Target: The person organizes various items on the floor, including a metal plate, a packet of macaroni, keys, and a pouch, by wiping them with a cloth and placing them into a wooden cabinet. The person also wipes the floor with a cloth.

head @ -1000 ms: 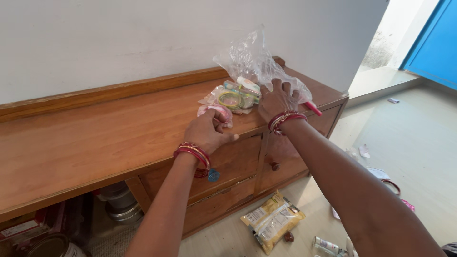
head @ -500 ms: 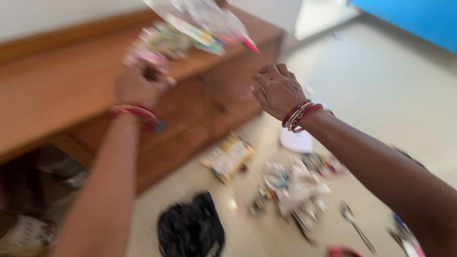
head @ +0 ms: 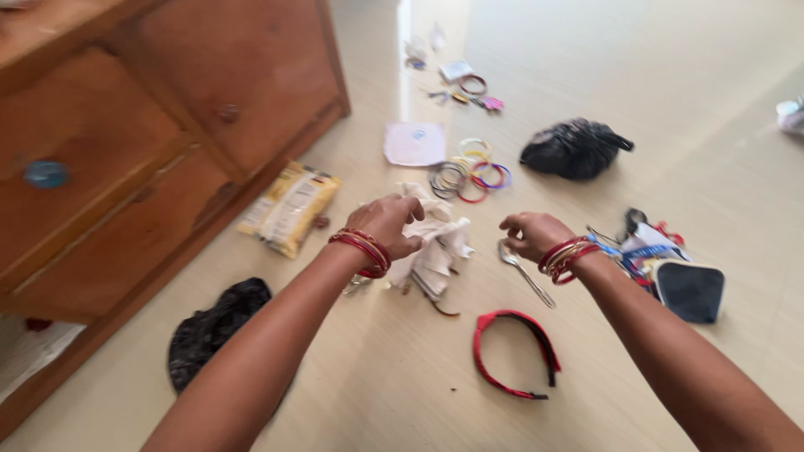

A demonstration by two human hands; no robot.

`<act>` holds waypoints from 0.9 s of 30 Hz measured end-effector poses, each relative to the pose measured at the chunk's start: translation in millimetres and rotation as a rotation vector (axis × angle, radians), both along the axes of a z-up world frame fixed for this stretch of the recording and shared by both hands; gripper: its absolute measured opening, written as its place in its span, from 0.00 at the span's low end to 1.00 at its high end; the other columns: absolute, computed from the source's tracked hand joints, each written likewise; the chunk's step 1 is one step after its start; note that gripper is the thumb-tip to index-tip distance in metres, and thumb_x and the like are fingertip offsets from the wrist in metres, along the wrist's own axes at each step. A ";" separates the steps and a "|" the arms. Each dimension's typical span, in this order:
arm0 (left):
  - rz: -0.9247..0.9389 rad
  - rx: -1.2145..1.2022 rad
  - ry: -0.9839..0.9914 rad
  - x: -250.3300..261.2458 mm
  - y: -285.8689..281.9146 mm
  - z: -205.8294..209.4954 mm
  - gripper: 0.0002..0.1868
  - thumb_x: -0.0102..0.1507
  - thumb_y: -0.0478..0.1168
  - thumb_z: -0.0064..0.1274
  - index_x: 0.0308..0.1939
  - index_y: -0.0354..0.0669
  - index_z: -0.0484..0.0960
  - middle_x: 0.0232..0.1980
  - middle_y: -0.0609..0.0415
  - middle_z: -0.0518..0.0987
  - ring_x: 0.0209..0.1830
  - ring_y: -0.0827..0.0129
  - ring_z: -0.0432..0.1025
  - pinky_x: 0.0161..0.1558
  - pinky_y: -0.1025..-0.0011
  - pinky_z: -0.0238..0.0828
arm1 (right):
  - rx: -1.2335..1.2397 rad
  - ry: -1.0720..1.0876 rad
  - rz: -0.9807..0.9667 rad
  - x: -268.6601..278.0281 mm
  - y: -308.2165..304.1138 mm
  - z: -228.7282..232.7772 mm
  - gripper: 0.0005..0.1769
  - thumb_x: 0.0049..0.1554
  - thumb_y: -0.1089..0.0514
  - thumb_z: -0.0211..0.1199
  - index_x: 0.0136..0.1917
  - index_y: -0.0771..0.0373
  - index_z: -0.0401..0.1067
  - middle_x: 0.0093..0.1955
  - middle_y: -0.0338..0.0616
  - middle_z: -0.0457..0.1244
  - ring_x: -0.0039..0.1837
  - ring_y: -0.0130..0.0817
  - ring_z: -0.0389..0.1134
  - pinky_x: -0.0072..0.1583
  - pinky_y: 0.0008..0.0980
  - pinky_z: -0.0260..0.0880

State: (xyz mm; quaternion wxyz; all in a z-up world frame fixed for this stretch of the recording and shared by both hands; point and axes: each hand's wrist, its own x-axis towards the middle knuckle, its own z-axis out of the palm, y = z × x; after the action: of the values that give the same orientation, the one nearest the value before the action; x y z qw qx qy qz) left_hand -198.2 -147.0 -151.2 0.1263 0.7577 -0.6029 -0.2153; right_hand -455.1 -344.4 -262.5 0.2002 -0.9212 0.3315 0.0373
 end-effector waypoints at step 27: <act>0.187 -0.022 -0.339 -40.7 -72.9 -137.3 0.40 0.51 0.38 0.65 0.67 0.44 0.70 0.62 0.42 0.72 0.63 0.48 0.66 0.59 0.52 0.66 | 0.058 0.064 -0.379 -40.2 24.7 -65.1 0.12 0.62 0.50 0.56 0.57 0.54 0.71 0.40 0.52 0.70 0.45 0.53 0.72 0.48 0.51 0.71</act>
State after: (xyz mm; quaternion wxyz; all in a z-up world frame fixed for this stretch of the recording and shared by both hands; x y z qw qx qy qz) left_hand -238.9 -219.9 -288.5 0.0507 0.8345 -0.5447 -0.0654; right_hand -495.3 -319.8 -327.6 0.2195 -0.8345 0.5039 0.0377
